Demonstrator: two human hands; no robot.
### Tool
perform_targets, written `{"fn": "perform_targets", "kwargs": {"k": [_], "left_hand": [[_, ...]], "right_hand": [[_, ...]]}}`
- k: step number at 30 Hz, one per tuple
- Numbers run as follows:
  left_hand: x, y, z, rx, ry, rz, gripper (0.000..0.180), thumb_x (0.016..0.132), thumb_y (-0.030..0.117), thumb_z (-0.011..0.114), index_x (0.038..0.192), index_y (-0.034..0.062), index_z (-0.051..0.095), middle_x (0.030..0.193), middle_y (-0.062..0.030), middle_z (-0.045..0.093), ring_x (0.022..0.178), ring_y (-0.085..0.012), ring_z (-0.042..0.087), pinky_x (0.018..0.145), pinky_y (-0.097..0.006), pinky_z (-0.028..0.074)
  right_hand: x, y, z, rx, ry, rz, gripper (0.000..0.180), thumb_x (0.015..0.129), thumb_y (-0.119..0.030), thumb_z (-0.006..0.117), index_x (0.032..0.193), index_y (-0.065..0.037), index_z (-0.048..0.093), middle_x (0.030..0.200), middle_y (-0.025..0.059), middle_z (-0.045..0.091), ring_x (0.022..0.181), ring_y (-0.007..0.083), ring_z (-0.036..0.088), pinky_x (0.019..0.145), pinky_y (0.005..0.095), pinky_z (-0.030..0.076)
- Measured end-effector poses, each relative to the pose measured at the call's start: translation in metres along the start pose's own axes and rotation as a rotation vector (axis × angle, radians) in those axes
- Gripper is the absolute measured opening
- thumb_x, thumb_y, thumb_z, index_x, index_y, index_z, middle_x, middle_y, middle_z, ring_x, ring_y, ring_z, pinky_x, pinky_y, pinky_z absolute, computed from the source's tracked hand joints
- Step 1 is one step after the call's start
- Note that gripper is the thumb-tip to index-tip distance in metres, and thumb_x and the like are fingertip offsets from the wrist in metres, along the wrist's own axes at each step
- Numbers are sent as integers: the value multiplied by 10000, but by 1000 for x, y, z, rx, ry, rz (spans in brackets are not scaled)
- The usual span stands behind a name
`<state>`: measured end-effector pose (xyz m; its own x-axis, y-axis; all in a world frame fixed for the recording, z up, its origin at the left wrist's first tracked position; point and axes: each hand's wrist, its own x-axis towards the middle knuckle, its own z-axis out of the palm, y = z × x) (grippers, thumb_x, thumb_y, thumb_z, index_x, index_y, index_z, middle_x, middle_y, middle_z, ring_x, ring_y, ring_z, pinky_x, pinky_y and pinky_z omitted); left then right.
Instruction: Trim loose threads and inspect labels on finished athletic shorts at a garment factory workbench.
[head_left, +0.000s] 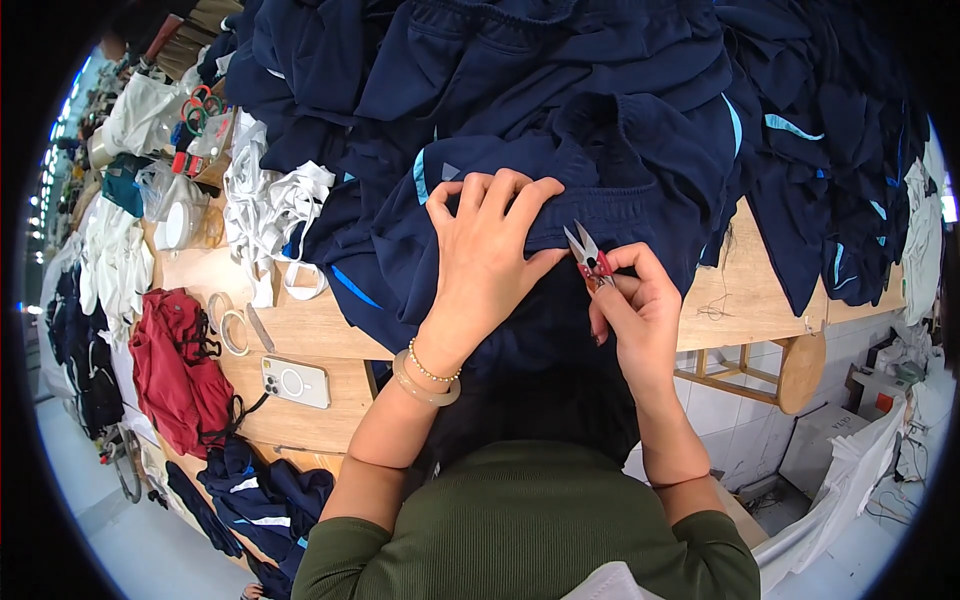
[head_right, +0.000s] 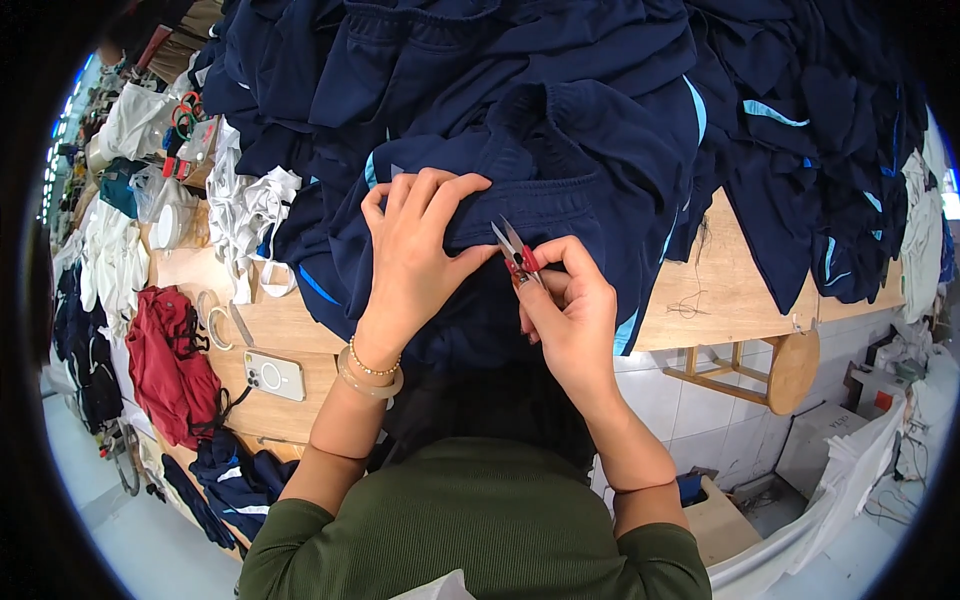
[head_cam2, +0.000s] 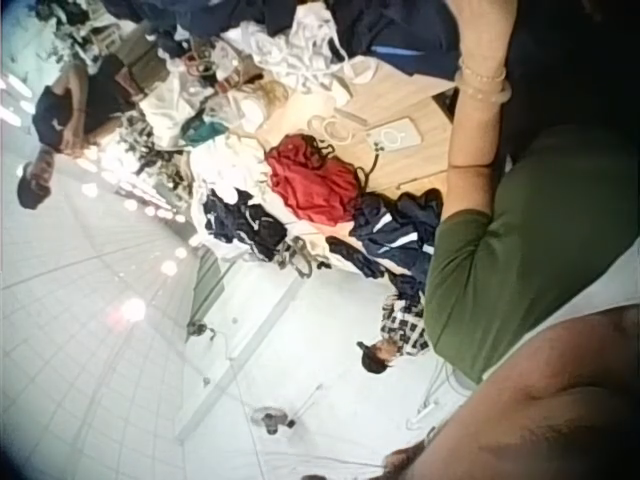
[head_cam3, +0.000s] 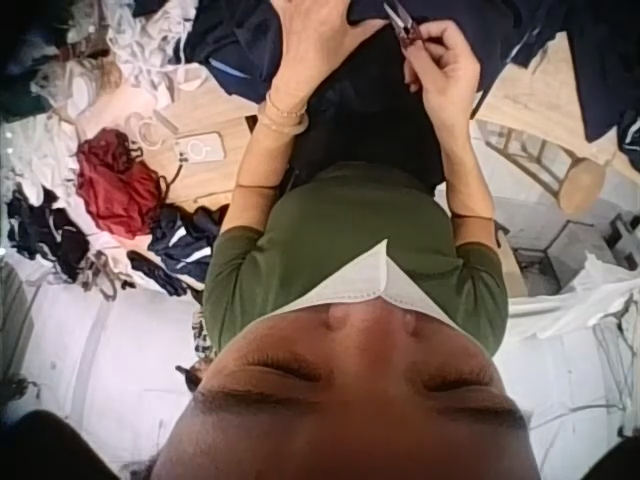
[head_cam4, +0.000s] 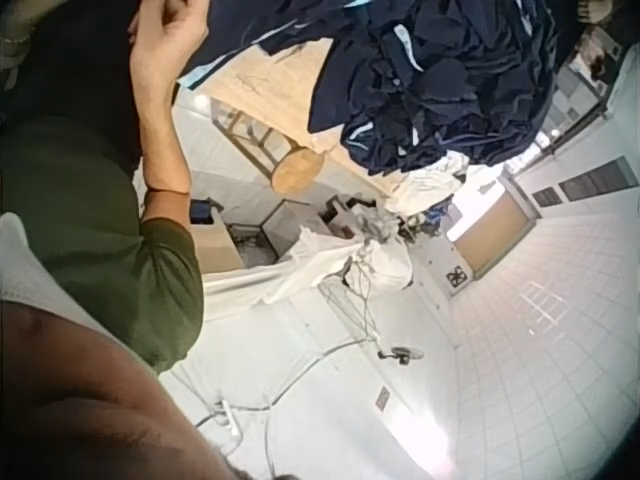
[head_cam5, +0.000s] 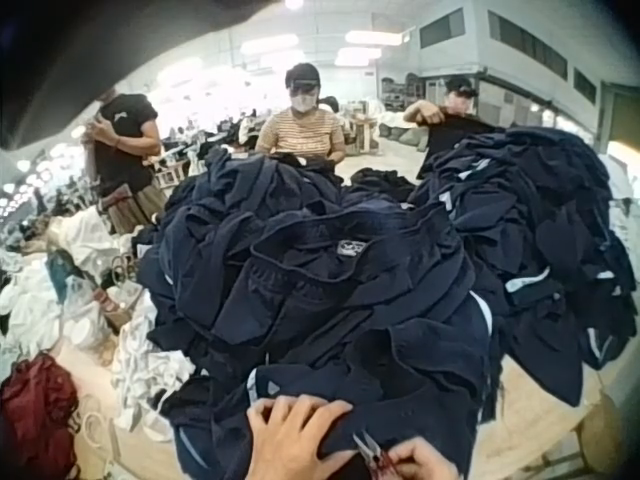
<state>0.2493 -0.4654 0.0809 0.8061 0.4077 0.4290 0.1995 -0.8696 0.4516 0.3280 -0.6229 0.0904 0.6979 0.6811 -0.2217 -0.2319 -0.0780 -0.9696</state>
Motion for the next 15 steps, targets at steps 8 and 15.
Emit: {"fn": "perform_targets", "kwargs": {"k": [8, 15], "left_hand": [[1, -3, 1, -63, 16, -21, 612, 562, 147, 871, 1118, 143, 613, 1019, 1, 558, 987, -221, 528, 975, -447, 297], [-1, -3, 3, -80, 9, -58, 552, 589, 151, 854, 1093, 133, 630, 1018, -4, 562, 1013, -218, 522, 979, -429, 285]], "right_hand": [[3, 14, 2, -26, -19, -136, 84, 920, 20, 568, 991, -8, 533, 674, 11, 594, 548, 26, 496, 499, 170, 366], [8, 22, 4, 121, -60, -258, 113, 933, 28, 548, 1037, 1, 514, 768, 41, 616, 587, 45, 513, 522, 180, 391]]}}
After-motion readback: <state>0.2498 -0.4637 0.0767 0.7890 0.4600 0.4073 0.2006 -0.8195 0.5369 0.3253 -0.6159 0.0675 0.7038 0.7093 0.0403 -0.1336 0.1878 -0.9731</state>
